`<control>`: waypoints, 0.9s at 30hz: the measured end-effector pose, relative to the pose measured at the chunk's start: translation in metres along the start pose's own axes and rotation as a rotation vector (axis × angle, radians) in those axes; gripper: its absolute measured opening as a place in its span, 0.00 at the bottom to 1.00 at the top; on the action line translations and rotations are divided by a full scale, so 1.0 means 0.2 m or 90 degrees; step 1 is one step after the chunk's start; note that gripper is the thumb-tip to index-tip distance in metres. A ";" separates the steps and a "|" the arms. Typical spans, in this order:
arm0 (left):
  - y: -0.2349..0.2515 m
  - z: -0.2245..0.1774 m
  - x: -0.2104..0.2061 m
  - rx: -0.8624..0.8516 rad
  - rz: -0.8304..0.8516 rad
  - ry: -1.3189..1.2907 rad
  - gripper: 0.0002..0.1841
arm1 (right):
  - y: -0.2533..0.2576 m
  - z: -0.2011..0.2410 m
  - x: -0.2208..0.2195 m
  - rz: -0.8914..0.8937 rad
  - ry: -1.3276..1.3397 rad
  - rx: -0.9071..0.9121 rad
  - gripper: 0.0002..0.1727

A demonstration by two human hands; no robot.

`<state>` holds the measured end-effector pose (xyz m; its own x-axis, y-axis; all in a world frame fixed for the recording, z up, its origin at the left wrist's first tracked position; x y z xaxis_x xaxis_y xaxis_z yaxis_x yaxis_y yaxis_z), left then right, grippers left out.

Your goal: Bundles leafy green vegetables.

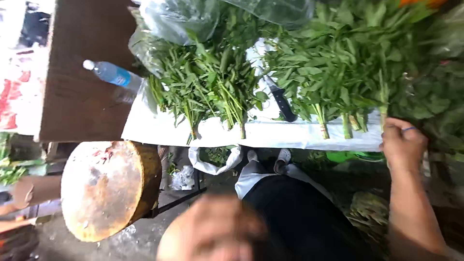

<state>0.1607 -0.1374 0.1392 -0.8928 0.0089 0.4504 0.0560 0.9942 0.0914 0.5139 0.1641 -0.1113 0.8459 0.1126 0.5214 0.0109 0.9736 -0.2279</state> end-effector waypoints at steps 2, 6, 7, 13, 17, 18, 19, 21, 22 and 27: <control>0.00 0.50 0.05 0.149 -0.104 -0.030 0.15 | -0.13 0.23 -0.25 0.128 0.022 0.036 0.24; -0.17 1.12 -0.07 0.428 -0.151 -0.120 0.12 | -0.42 0.58 -0.87 0.394 0.043 0.063 0.22; -0.19 1.19 -0.09 0.446 -0.133 -0.143 0.12 | -0.46 0.66 -1.00 0.423 0.046 0.085 0.22; -0.02 1.57 0.14 0.546 -0.216 0.138 0.19 | -0.41 0.93 -1.72 0.430 -0.043 0.085 0.27; 0.20 1.82 0.26 0.638 -0.129 0.233 0.26 | -0.42 1.01 -1.87 0.484 0.069 -0.048 0.19; 0.22 1.86 0.26 0.630 -0.118 0.215 0.24 | -0.45 1.05 -1.84 0.487 0.167 -0.057 0.19; 0.23 1.88 0.28 0.608 -0.129 0.180 0.22 | -0.50 1.10 -1.78 0.485 0.251 -0.053 0.18; 0.19 1.84 0.33 0.514 -0.228 0.073 0.18 | -0.60 1.18 -1.64 0.474 0.342 -0.024 0.17; 0.17 1.78 0.37 0.451 -0.299 -0.010 0.15 | -0.63 1.20 -1.59 0.467 0.362 -0.008 0.17; 0.03 1.52 0.43 0.313 -0.481 -0.470 0.07 | -0.68 1.08 -1.58 0.430 0.400 0.006 0.13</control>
<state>-0.0523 -0.0988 -0.0916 -0.6767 -0.7047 -0.2133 -0.6364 0.7055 -0.3119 0.1291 0.0391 -0.0671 0.8053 0.5316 -0.2627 -0.5922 0.7427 -0.3126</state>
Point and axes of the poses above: each hand's wrist, its own y-axis towards the middle knuckle, its own x-axis out of the back of the hand, z = x × y, the point moved 7 cm from there along y, towards the middle knuckle, and after that the axes turned 9 degrees about y, right-handed, at the moved point
